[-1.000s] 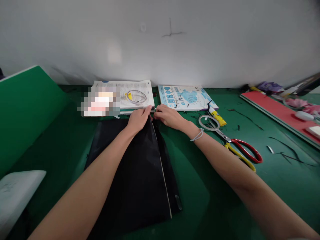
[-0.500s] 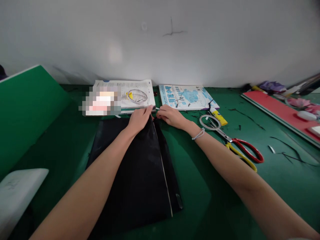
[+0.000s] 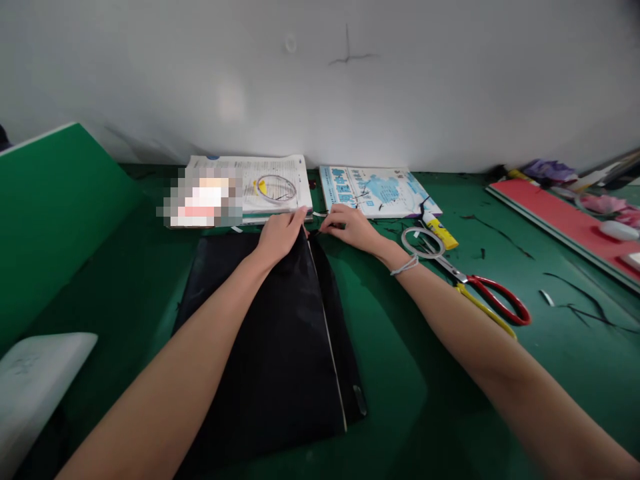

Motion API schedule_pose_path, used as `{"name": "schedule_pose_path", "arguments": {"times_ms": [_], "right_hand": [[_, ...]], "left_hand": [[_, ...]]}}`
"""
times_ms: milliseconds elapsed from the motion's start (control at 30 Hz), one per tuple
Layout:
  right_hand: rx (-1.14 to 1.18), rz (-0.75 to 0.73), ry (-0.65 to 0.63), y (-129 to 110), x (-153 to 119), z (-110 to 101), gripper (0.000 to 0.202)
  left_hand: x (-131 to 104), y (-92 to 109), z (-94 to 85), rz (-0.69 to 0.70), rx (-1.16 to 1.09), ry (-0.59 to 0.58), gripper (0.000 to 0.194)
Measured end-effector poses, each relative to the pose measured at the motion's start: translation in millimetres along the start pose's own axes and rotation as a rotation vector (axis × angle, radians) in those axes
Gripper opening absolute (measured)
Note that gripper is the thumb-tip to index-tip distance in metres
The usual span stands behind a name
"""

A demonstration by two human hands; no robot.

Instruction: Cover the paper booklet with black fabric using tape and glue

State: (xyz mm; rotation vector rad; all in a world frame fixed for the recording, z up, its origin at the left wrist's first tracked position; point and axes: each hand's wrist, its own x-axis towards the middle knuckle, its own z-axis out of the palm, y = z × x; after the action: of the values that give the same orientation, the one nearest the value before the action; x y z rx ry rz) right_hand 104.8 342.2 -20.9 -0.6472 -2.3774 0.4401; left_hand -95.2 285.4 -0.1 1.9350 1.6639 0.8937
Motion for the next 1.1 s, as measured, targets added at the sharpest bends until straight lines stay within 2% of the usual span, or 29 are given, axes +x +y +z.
{"name": "schedule_pose_path", "arguments": {"times_ms": [100,300,367,500,600,733,900,1100], "right_hand": [[0.139,0.102,0.068,-4,1,-1,0.011],[0.319,0.205,0.167,-11,4,-11,0.009],[0.261,0.163,0.106,-14,4,-13,0.009],[-0.047,-0.036,-0.118,-22,4,-8,0.024],[-0.209,-0.111,-0.155,-28,4,-1,0.022],[-0.242,-0.122,-0.149,-26,3,0,0.020],[-0.067,-0.040,-0.079,-12,1,-5,0.014],[0.346,0.206,-0.042,2,-2,-8,0.007]], "left_hand": [[1,0,0.0,-0.006,-0.002,0.008,0.064],[0,1,0.2,-0.022,-0.022,0.014,0.062],[0,1,0.3,-0.025,-0.022,0.012,0.062],[0,1,0.1,-0.020,0.019,0.011,0.062],[1,1,-0.3,-0.013,0.037,0.015,0.061],[1,3,-0.3,-0.008,0.039,0.020,0.060],[1,2,1.4,-0.005,0.017,0.020,0.063],[1,-1,2.3,-0.010,0.008,0.017,0.065]]}}
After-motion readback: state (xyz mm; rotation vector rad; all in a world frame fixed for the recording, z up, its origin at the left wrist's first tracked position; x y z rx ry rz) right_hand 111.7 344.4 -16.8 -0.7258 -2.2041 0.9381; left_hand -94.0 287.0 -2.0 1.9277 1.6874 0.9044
